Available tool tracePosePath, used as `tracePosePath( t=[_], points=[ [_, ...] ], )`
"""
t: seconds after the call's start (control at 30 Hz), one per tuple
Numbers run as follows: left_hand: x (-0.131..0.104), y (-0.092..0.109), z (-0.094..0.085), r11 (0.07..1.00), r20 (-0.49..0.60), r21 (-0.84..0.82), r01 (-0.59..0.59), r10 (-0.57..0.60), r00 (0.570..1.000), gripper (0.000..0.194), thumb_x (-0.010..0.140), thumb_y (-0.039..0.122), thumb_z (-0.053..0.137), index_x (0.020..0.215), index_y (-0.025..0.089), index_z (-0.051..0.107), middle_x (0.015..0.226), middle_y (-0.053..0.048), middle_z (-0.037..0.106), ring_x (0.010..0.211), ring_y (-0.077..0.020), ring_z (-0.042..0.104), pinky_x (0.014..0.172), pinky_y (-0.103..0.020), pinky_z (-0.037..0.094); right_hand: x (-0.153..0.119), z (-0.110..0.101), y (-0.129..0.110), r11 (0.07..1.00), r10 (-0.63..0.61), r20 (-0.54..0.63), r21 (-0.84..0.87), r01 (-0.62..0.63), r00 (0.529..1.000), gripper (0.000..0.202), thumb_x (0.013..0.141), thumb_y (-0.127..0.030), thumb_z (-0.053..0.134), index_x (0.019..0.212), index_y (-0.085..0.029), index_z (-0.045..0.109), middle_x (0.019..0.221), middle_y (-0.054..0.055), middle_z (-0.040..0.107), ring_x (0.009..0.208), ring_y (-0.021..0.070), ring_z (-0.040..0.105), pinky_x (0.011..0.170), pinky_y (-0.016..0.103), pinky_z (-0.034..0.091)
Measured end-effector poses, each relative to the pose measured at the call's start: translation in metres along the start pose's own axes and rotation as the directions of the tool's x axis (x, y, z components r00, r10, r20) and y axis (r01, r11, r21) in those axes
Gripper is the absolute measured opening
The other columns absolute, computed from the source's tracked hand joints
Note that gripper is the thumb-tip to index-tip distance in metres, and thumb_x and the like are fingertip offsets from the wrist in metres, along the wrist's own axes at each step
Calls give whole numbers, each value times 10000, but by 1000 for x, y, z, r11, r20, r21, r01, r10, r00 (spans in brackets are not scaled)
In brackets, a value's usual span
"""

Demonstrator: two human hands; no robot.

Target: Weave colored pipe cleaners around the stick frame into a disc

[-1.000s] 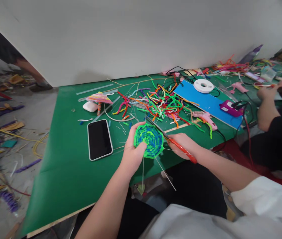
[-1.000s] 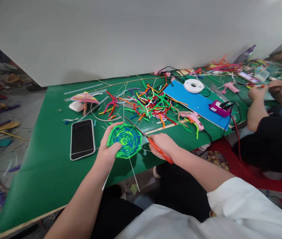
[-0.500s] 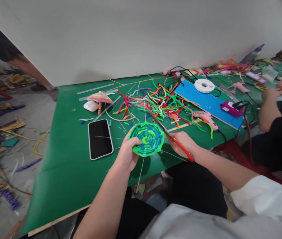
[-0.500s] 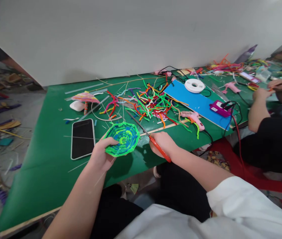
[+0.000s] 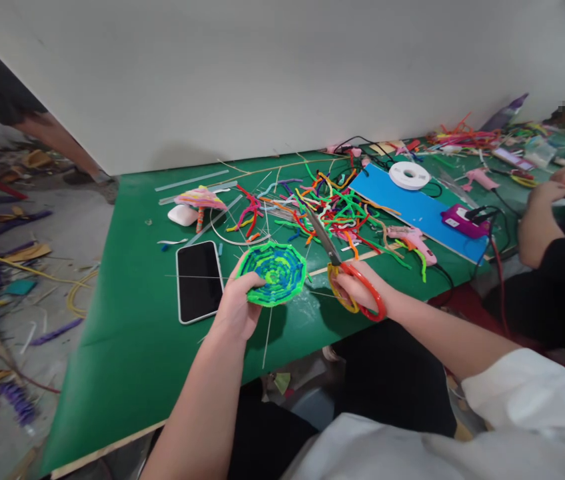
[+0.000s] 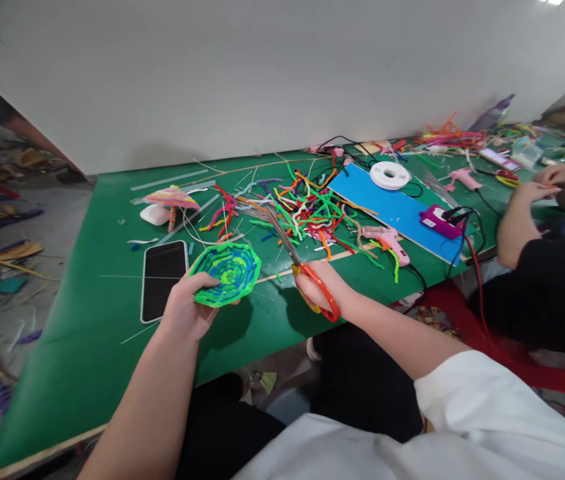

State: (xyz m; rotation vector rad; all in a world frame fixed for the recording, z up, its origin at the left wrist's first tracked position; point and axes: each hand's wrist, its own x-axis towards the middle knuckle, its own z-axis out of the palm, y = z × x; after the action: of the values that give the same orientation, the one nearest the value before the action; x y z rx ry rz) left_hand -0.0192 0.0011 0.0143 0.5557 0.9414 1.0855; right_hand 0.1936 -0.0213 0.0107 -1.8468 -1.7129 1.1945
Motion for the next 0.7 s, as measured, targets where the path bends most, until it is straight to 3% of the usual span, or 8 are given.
tracePosePath(
  t=[0.13, 0.3, 0.4, 0.47, 0.57, 0.7],
  points=[
    [3, -2, -2, 1000, 23, -2, 25, -25, 999, 595, 541, 63, 524, 1126, 174, 515, 823, -42, 648, 601, -164, 611, 454, -259, 540, 15, 3, -1, 885, 76, 110, 451, -118, 991, 135, 699, -229, 356, 618, -179, 451, 406, -40, 422, 358, 107, 428, 392, 228, 399],
    [6, -5, -6, 999, 17, -5, 43, -43, 999, 590, 545, 70, 521, 1127, 165, 512, 821, -50, 650, 553, -151, 601, 420, -249, 531, 32, 3, -1, 729, 143, 312, 609, -313, 939, 94, 667, -205, 379, 684, -164, 462, 441, -31, 463, 406, 119, 491, 495, 282, 476],
    [8, -6, -7, 999, 44, -1, 54, -54, 998, 595, 545, 72, 521, 1132, 169, 504, 817, -44, 649, 519, -136, 592, 410, -245, 526, 32, 2, -3, 700, 84, 313, 658, -279, 946, 129, 693, -187, 413, 810, -170, 465, 502, -29, 502, 495, 139, 555, 585, 309, 492],
    [8, -4, -7, 999, 49, 4, 54, -54, 997, 596, 540, 75, 518, 1129, 166, 503, 812, -41, 647, 506, -131, 587, 403, -244, 524, 29, 3, -6, 681, 27, 309, 690, -243, 951, 135, 756, -254, 432, 868, -183, 453, 532, -36, 503, 530, 139, 567, 635, 322, 493],
    [7, 1, -9, 999, 0, 7, 35, -35, 999, 577, 536, 87, 524, 1109, 149, 510, 789, -40, 642, 493, -131, 582, 395, -242, 519, 21, 4, -10, 676, -49, 285, 715, -178, 957, 202, 802, -376, 446, 898, -198, 449, 559, -44, 497, 549, 135, 571, 668, 338, 493],
    [5, 7, -12, 1000, -80, 29, 3, -1, 997, 526, 540, 98, 538, 1064, 138, 526, 694, -23, 625, 466, -135, 570, 369, -236, 502, 13, 9, -15, 703, -198, 182, 712, 10, 963, 197, 794, -364, 487, 891, -194, 464, 577, -47, 502, 538, 122, 550, 629, 322, 496]
  ],
)
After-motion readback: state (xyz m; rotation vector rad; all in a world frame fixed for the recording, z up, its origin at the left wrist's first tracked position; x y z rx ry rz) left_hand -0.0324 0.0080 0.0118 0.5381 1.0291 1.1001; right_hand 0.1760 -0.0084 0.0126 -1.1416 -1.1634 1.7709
